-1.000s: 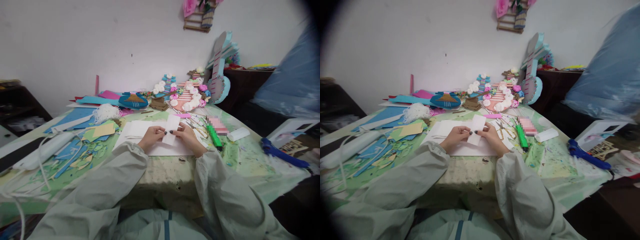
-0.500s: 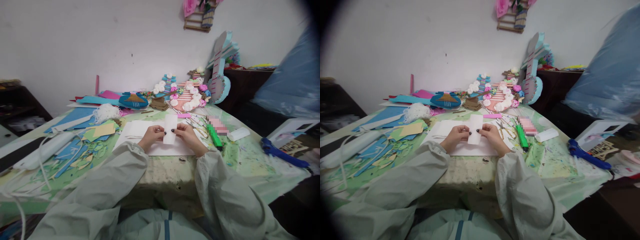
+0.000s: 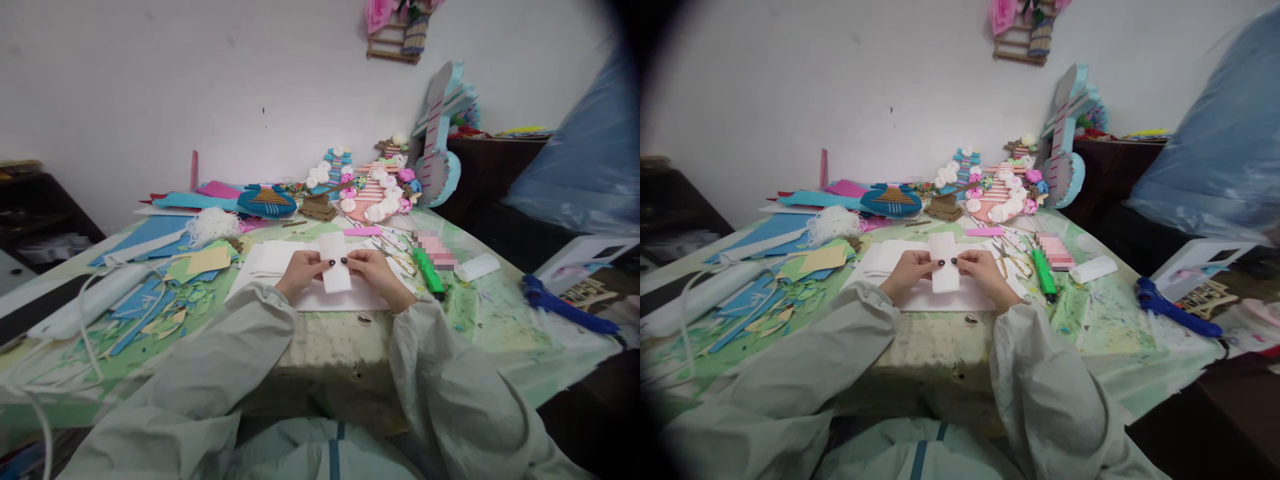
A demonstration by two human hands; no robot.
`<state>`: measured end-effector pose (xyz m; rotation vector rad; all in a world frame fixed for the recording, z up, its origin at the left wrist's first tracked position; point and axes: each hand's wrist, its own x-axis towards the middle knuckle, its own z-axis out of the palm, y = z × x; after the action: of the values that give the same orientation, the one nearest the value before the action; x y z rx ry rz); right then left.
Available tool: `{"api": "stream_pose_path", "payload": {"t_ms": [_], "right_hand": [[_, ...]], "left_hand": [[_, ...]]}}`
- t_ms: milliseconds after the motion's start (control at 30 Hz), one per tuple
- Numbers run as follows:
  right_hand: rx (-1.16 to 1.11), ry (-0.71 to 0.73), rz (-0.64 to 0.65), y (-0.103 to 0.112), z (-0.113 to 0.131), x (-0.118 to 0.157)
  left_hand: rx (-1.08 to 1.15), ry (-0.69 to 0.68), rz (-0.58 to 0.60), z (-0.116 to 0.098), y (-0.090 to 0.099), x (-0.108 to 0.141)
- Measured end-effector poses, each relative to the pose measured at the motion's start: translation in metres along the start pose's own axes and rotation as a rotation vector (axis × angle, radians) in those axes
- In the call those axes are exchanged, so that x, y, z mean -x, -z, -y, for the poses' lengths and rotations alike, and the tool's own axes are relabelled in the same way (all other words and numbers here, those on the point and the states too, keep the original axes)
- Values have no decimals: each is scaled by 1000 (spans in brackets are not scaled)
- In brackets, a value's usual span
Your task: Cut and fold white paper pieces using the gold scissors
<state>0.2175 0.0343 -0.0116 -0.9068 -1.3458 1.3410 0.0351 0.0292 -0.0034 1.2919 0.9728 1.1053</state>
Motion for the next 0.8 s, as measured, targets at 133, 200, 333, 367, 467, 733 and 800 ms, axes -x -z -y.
{"api": "stream_pose_path", "payload": {"t_ms": [133,200,333,367,467,733,800], "right_hand": [[31,24,-20,-3,0,0],[48,43,-19,-5,0,0],[116,80,-24,-7,-1,-1],[142,91,-27,-7,-1,-1],[201,131,-36,-6,-3,-1],[266,171,-86,-7,0,0],[260,156,-49,-6,1,0]], "left_hand": [[23,-3,6,2,-1,0],[39,-1,15,3,-1,0],[25,-21,24,5,0,0],[22,-28,24,5,0,0],[25,-33,19,5,0,0],[52,-20,1,4,0,1],[41,-41,-2,5,0,0]]}}
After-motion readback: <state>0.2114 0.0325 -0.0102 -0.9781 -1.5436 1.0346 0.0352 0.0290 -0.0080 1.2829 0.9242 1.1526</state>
